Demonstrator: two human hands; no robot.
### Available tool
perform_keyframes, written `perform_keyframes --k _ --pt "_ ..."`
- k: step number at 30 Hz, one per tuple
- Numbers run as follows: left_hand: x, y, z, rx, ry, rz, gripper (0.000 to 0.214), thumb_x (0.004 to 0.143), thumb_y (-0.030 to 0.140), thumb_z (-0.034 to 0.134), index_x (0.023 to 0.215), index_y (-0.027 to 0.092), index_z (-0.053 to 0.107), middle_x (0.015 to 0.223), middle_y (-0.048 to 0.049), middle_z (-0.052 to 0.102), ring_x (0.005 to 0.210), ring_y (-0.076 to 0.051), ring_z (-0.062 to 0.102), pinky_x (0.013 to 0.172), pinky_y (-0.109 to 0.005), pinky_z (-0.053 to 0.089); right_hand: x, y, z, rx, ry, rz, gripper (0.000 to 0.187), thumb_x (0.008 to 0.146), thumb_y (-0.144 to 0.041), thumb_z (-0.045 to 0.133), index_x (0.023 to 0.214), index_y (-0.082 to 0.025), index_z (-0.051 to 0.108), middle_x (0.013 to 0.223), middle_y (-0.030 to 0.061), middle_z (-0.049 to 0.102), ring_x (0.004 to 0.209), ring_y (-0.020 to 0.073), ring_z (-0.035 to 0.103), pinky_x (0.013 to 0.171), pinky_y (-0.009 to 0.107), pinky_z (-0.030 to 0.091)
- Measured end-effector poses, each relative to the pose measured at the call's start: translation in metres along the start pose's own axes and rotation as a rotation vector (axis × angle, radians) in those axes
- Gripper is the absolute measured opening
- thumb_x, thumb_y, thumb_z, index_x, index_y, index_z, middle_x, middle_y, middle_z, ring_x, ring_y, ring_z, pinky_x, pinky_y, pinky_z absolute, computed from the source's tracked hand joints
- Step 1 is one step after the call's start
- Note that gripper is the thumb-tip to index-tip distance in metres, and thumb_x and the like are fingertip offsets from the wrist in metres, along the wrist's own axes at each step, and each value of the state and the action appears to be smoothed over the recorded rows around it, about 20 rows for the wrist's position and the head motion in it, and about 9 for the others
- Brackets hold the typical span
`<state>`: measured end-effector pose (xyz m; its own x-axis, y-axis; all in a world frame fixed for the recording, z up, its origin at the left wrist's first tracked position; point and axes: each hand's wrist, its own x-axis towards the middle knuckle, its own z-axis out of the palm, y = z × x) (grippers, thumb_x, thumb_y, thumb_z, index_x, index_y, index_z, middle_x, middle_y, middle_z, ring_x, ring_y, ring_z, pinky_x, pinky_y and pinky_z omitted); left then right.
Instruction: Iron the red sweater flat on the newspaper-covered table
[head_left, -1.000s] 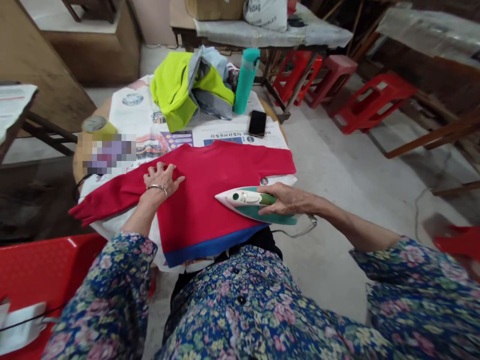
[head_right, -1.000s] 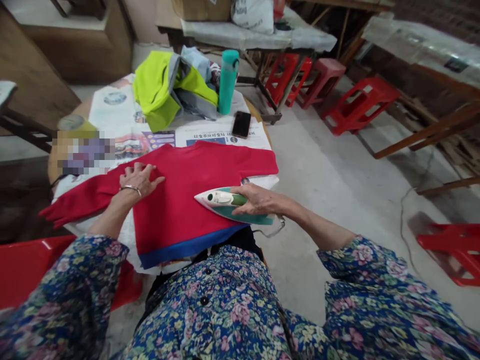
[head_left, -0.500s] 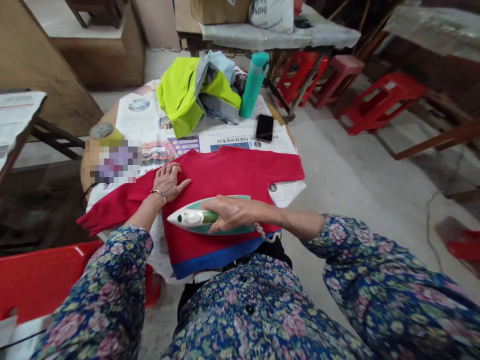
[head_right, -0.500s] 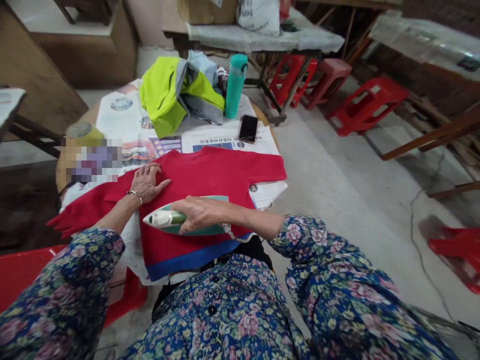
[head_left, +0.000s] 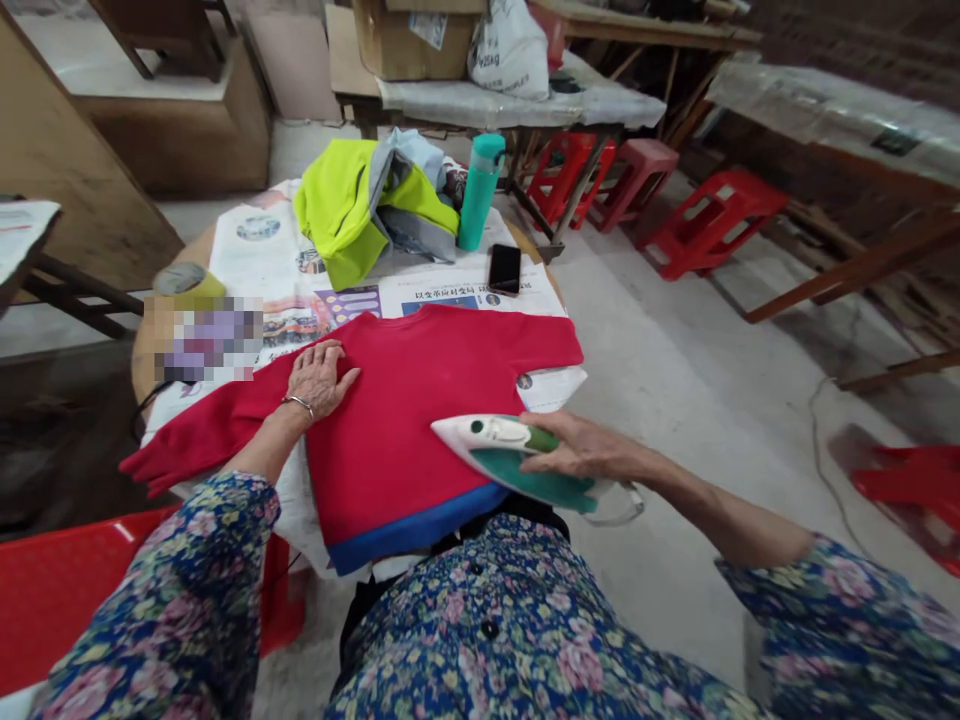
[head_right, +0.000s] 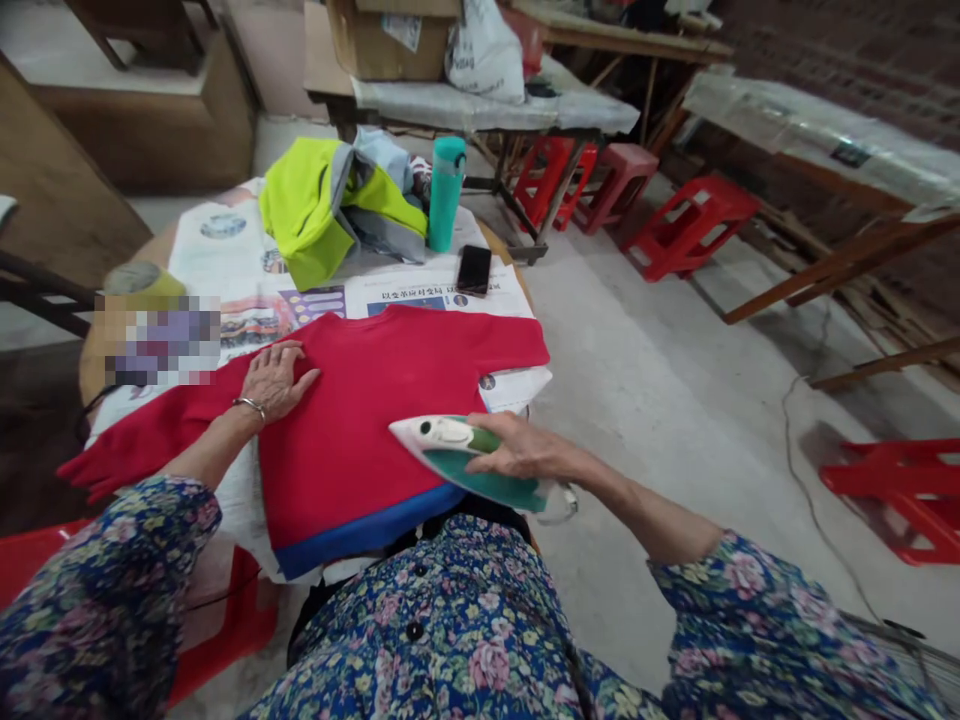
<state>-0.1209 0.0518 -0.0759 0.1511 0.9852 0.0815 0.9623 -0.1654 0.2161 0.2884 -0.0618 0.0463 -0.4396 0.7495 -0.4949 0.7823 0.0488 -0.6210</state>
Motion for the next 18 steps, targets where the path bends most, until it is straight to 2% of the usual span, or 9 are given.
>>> perform_keyframes --k 4,6,9,11,13,18 --pt "-0.014 0.025 0.009 -0.008 0.078 -0.094 0.055 0.102 0.041 0.046 0.146 0.014 0.064 0.160 -0.0251 0.062 0.152 -0.041 0.056 0.132 -0.066 0.034 -0.006 0.017 -0.026 0.043 0.223 0.155 0.033 0.089 -0.036 0.079 0.118 -0.020 0.072 0.078 0.0011 0.067 0.059 0.0180 0.059 0.052 0.029 0.045" --pt "-0.028 0.044 0.020 -0.016 0.101 -0.122 0.058 0.103 0.040 0.045 0.153 0.015 0.062 0.167 -0.0242 0.057 0.158 -0.040 0.051 0.135 -0.070 0.027 0.005 0.014 -0.041 0.035 0.286 0.159 0.029 0.089 -0.034 0.079 0.113 -0.020 0.070 0.075 -0.0011 0.063 0.054 0.0152 0.054 0.050 0.027 0.043" --pt "-0.053 0.071 0.038 -0.027 0.085 -0.062 0.061 0.105 0.044 0.047 0.160 0.020 0.059 0.173 -0.0208 0.052 0.164 -0.040 0.043 0.135 -0.075 0.025 0.034 0.001 -0.062 -0.001 0.335 0.148 0.022 0.089 -0.030 0.080 0.103 -0.020 0.065 0.071 -0.0032 0.058 0.053 0.0140 0.052 0.051 0.027 0.040" --pt "-0.069 0.082 0.048 -0.022 0.071 0.002 0.064 0.106 0.049 0.048 0.163 0.020 0.058 0.175 -0.0205 0.049 0.165 -0.041 0.042 0.135 -0.075 0.026 0.059 -0.010 -0.074 -0.011 0.319 0.088 0.022 0.091 -0.028 0.079 0.105 -0.020 0.064 0.071 -0.0042 0.057 0.053 0.0135 0.051 0.053 0.026 0.039" --pt "-0.082 0.086 0.052 -0.020 0.060 0.083 0.068 0.106 0.055 0.051 0.164 0.021 0.057 0.176 -0.0201 0.048 0.166 -0.041 0.042 0.135 -0.072 0.030 0.083 -0.022 -0.082 -0.042 0.249 -0.018 0.022 0.093 -0.028 0.077 0.109 -0.020 0.063 0.073 -0.0046 0.057 0.055 0.0124 0.050 0.054 0.025 0.036" --pt "-0.095 0.085 0.048 -0.075 -0.044 0.419 0.073 0.100 0.067 0.063 0.164 0.030 0.058 0.175 -0.0140 0.051 0.164 -0.037 0.045 0.138 -0.064 0.031 0.141 -0.059 -0.086 -0.254 0.045 -0.256 0.021 0.091 -0.026 0.079 0.101 -0.022 0.061 0.072 -0.0048 0.057 0.060 0.0145 0.051 0.058 0.026 0.034"
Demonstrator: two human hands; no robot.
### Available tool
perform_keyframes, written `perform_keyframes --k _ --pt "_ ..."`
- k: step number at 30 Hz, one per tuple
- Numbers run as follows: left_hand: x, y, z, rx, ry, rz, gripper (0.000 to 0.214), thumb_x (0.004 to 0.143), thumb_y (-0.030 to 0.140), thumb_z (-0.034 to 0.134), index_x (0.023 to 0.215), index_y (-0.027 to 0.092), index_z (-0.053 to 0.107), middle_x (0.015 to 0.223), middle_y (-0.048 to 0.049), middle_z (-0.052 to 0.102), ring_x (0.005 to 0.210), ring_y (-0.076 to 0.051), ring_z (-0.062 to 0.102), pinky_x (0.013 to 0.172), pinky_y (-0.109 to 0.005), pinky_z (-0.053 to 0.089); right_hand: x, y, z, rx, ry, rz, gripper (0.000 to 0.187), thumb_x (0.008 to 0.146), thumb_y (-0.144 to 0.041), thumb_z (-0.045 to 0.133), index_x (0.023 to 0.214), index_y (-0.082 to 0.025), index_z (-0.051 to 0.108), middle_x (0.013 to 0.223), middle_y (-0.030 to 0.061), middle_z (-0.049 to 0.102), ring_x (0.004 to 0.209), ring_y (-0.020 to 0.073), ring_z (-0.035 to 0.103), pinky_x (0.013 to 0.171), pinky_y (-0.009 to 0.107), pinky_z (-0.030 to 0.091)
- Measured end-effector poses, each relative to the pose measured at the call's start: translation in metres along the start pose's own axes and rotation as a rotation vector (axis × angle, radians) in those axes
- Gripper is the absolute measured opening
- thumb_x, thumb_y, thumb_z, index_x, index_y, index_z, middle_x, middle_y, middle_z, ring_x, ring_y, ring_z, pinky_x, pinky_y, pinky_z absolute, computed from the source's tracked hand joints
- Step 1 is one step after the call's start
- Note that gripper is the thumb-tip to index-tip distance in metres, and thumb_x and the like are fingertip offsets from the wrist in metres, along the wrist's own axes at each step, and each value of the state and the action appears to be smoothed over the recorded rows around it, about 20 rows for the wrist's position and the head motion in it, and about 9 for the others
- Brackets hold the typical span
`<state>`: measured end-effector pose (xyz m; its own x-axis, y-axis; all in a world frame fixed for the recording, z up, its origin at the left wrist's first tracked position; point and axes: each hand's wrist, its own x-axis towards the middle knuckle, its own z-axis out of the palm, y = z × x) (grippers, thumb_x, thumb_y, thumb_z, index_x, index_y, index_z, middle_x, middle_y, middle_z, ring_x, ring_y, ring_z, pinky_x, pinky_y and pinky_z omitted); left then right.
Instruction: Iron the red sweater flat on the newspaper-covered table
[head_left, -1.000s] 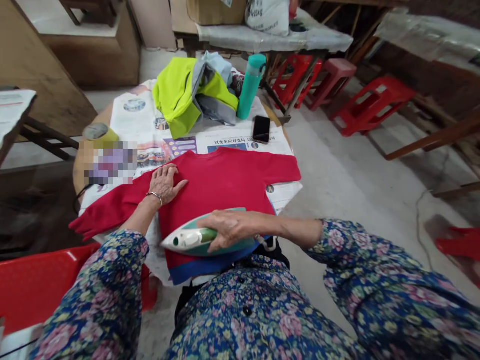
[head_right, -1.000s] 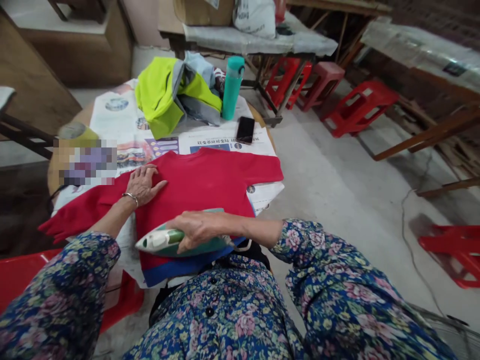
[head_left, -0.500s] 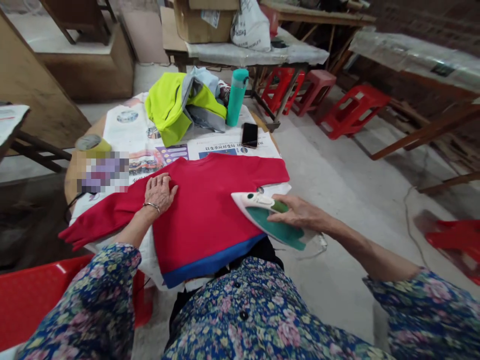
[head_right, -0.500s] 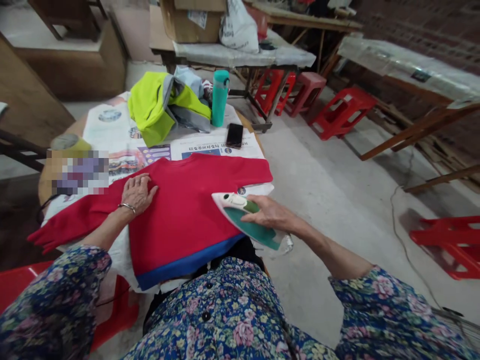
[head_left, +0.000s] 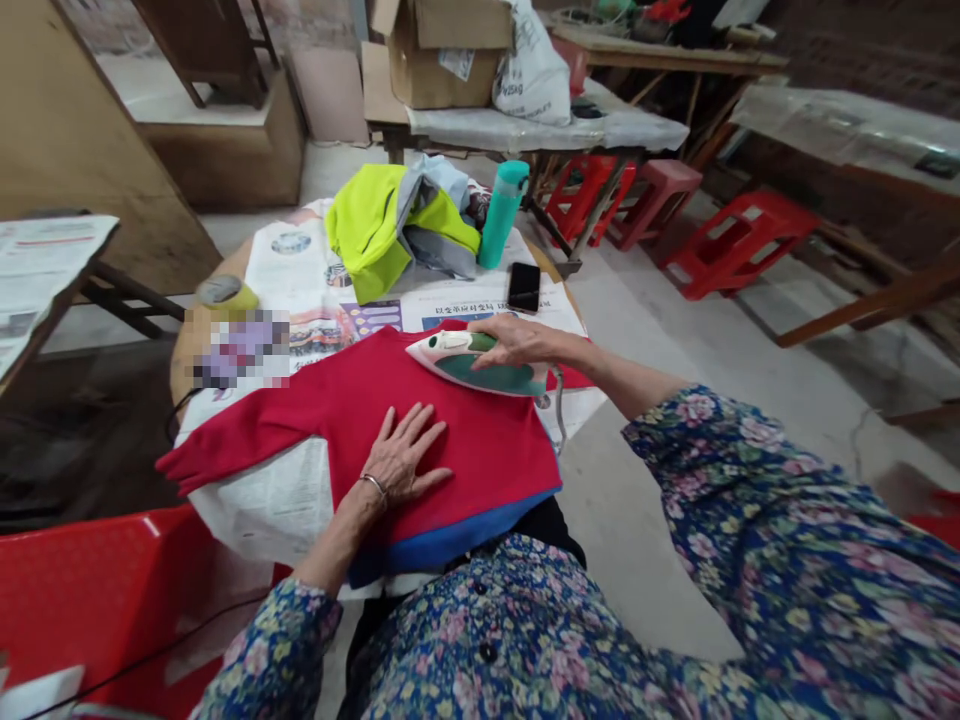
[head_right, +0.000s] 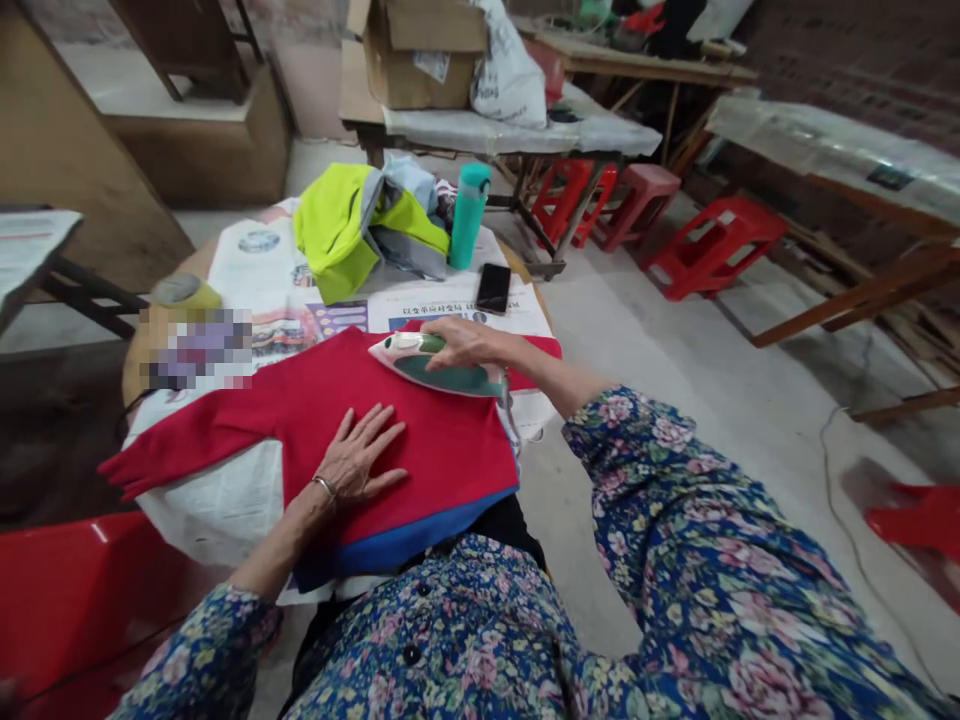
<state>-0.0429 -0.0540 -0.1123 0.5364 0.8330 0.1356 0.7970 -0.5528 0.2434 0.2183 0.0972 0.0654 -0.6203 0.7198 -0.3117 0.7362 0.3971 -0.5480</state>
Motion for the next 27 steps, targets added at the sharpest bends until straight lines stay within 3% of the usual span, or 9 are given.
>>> perform_keyframes --k 3,6,12,16,21,24,27 --pt "0.000 0.002 -0.003 -0.044 -0.061 0.109 0.074 0.099 0.068 0.066 0.165 0.034 0.057 0.174 -0.0124 0.052 0.164 -0.037 0.046 0.138 -0.065 0.029 0.034 -0.023 0.005 -0.119 -0.060 -0.158 0.021 0.088 -0.022 0.080 0.097 -0.022 0.061 0.082 -0.0001 0.066 0.076 0.0191 0.058 0.067 0.028 0.039" --pt "-0.001 0.004 -0.001 -0.053 -0.067 0.107 0.075 0.100 0.066 0.067 0.166 0.034 0.055 0.174 -0.0113 0.053 0.163 -0.036 0.046 0.139 -0.064 0.028 0.059 -0.040 0.011 -0.234 -0.085 -0.233 0.017 0.087 -0.018 0.077 0.097 -0.022 0.063 0.091 0.0028 0.070 0.088 0.0219 0.062 0.074 0.029 0.040" --pt "-0.001 0.008 0.005 -0.061 -0.047 0.066 0.076 0.099 0.064 0.068 0.168 0.034 0.053 0.174 -0.0099 0.053 0.164 -0.035 0.044 0.141 -0.060 0.026 0.076 -0.029 0.006 -0.209 -0.002 -0.128 0.015 0.083 -0.015 0.071 0.095 -0.021 0.064 0.090 0.0034 0.070 0.087 0.0220 0.061 0.072 0.029 0.039" --pt "0.000 0.009 0.005 -0.046 -0.052 0.033 0.076 0.101 0.065 0.065 0.168 0.032 0.052 0.179 -0.0106 0.046 0.168 -0.034 0.039 0.140 -0.059 0.027 0.067 -0.006 -0.007 -0.118 0.064 0.020 0.017 0.082 -0.016 0.069 0.096 -0.021 0.061 0.074 -0.0007 0.061 0.068 0.0192 0.058 0.063 0.029 0.039" --pt "0.002 0.007 0.005 -0.018 -0.061 0.022 0.075 0.103 0.064 0.062 0.170 0.033 0.049 0.181 -0.0105 0.042 0.169 -0.033 0.036 0.140 -0.058 0.026 0.033 0.026 -0.013 0.067 0.121 0.175 0.021 0.081 -0.020 0.073 0.099 -0.022 0.063 0.062 -0.0035 0.055 0.053 0.0177 0.053 0.053 0.029 0.040" --pt "0.002 0.005 0.005 0.008 -0.053 0.023 0.074 0.104 0.063 0.061 0.170 0.032 0.048 0.181 -0.0107 0.042 0.170 -0.032 0.036 0.140 -0.058 0.026 0.006 0.047 -0.010 0.118 0.159 0.207 0.019 0.080 -0.025 0.076 0.097 -0.022 0.068 0.062 -0.0030 0.056 0.054 0.0186 0.054 0.054 0.030 0.042" --pt "0.002 0.003 0.006 0.024 -0.040 0.027 0.074 0.104 0.063 0.061 0.170 0.032 0.049 0.181 -0.0114 0.043 0.169 -0.032 0.037 0.140 -0.058 0.027 -0.018 0.062 -0.007 0.159 0.213 0.126 0.024 0.081 -0.032 0.079 0.102 -0.022 0.073 0.068 -0.0015 0.061 0.059 0.0184 0.054 0.055 0.030 0.041"
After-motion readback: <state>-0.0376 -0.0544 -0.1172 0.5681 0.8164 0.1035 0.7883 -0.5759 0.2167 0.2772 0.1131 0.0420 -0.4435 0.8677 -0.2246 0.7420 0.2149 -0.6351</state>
